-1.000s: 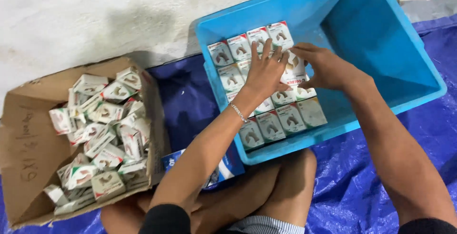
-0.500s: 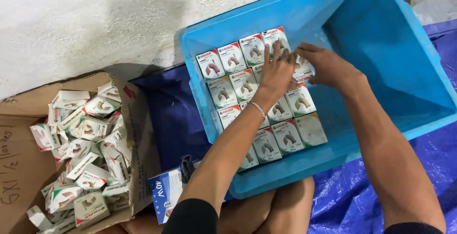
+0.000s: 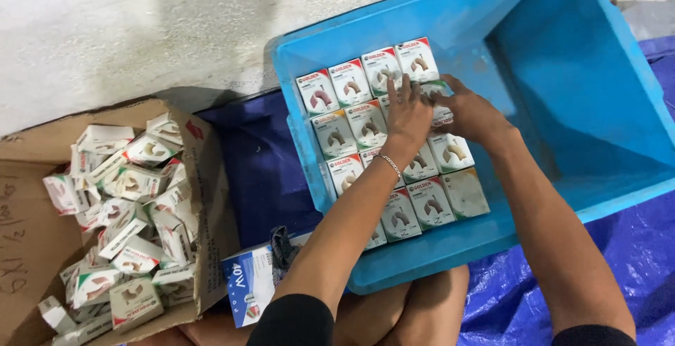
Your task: Labeling small white boxes with blue stickers and sorting them into a blue plastic crate
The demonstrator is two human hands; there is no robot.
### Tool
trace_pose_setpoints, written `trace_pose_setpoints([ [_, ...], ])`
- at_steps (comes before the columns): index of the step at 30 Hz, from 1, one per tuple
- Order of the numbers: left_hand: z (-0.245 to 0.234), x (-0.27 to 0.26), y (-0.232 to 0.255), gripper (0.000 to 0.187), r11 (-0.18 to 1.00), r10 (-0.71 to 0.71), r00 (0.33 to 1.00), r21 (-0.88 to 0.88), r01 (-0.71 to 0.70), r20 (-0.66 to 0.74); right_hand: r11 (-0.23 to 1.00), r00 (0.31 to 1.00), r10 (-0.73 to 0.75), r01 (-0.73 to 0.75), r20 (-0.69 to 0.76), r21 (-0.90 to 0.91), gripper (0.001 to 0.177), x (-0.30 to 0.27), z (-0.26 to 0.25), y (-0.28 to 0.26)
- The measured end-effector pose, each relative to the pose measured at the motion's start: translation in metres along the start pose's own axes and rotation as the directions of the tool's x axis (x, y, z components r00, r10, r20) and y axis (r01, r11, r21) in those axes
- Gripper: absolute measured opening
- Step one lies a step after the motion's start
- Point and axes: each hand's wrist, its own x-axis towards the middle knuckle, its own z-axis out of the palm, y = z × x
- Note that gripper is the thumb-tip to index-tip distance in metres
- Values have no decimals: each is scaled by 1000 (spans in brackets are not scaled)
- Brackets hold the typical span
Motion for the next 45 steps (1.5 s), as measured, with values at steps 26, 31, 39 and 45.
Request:
trace_pose_setpoints([
  [26,-53,-220,-152,26,902,-9,963,-419,-108,-269,883,915,-399,402,-62,241,21,-36,-36,-235],
  [31,-51,-279,-206,24,896,-136,976,-441,48,-171,800,839,-540,534,-61,273,16,-22,2,-301],
  [39,-16,-344,-286,31,884,-306,946,-401,241,-106,770,771,-625,635,-123,62,16,-8,42,-411],
  [45,27,-366,-310,63,870,-417,909,-281,404,17,774,778,-585,620,228,-127,66,1,77,-460],
])
